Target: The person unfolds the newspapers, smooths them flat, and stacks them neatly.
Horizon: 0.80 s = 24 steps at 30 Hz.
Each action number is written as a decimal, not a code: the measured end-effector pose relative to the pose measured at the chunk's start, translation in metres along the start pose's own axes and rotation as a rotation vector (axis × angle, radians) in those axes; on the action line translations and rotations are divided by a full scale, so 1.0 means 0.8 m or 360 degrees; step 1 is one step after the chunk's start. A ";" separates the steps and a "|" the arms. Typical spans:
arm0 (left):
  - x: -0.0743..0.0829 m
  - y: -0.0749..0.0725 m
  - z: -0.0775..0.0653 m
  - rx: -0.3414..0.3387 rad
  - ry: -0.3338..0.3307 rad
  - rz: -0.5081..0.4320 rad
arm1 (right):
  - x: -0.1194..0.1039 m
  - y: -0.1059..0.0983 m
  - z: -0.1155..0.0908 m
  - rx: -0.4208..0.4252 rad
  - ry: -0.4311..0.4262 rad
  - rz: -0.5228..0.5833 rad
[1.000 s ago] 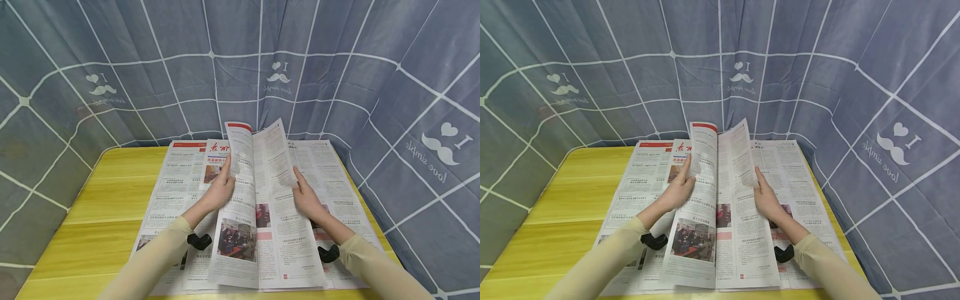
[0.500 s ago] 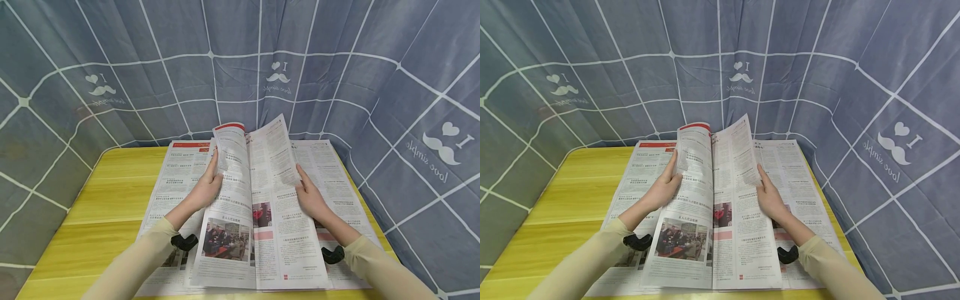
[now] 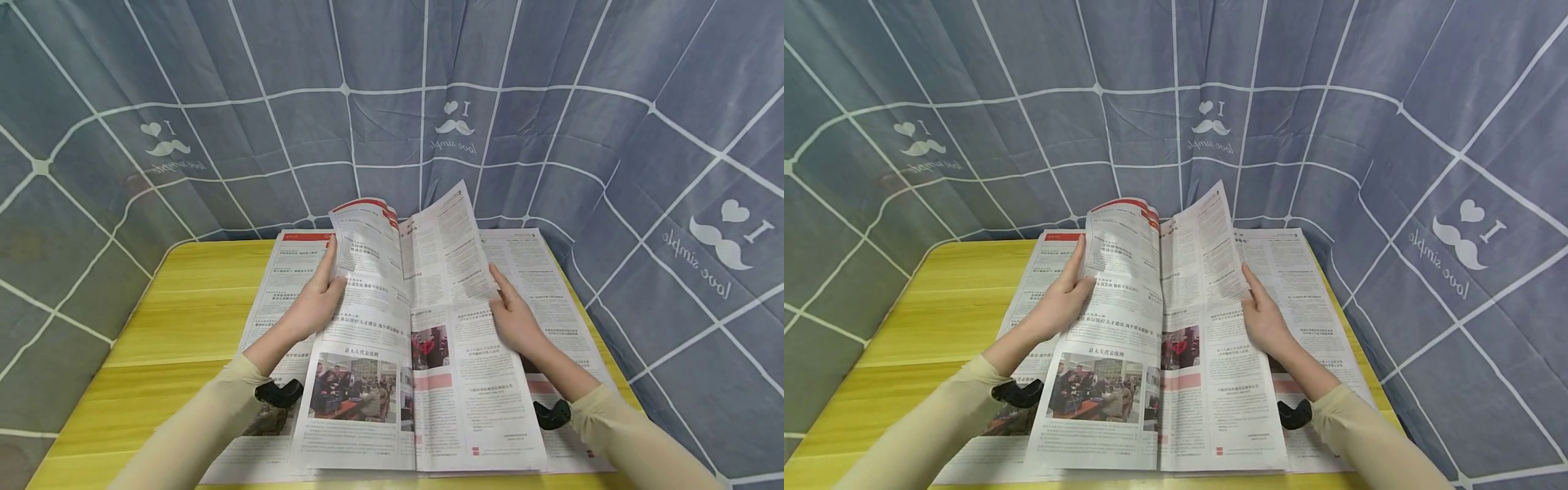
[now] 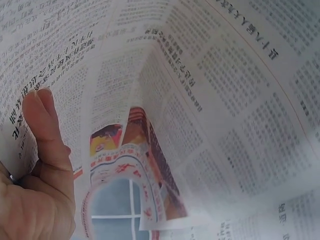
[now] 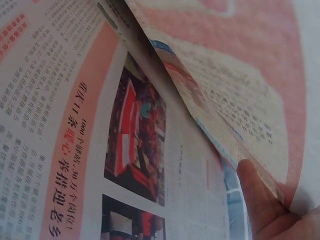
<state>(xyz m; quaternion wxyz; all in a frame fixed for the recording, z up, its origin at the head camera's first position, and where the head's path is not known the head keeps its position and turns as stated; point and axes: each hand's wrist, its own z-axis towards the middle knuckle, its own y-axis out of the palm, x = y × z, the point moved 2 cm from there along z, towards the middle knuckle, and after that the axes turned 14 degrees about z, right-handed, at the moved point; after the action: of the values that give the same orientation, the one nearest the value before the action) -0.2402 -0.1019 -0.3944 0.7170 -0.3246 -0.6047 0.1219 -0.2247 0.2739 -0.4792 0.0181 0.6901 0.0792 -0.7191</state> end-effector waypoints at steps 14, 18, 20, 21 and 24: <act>0.002 -0.043 -0.011 0.0041 -0.0066 0.0071 | -0.011 -0.020 -0.001 0.0013 -0.0014 0.0019; 0.004 -0.056 -0.015 0.0068 -0.0057 0.0014 | -0.019 -0.026 -0.004 -0.0005 -0.0012 0.0058; 0.004 -0.062 -0.017 0.0076 -0.0045 -0.0042 | -0.023 -0.029 -0.006 -0.0009 -0.0009 0.0084; 0.005 -0.065 -0.019 0.0080 -0.0040 -0.0060 | -0.025 -0.031 -0.006 -0.0005 0.0001 0.0094; 0.006 -0.074 -0.024 0.0087 -0.0042 -0.0098 | -0.028 -0.036 -0.008 -0.0008 0.0012 0.0115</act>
<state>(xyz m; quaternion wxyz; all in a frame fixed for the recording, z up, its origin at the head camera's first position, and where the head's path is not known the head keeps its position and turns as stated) -0.2343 -0.1504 -0.3554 0.7209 -0.2845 -0.6204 0.1205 -0.2210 0.3012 -0.4542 0.0457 0.6951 0.0562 -0.7153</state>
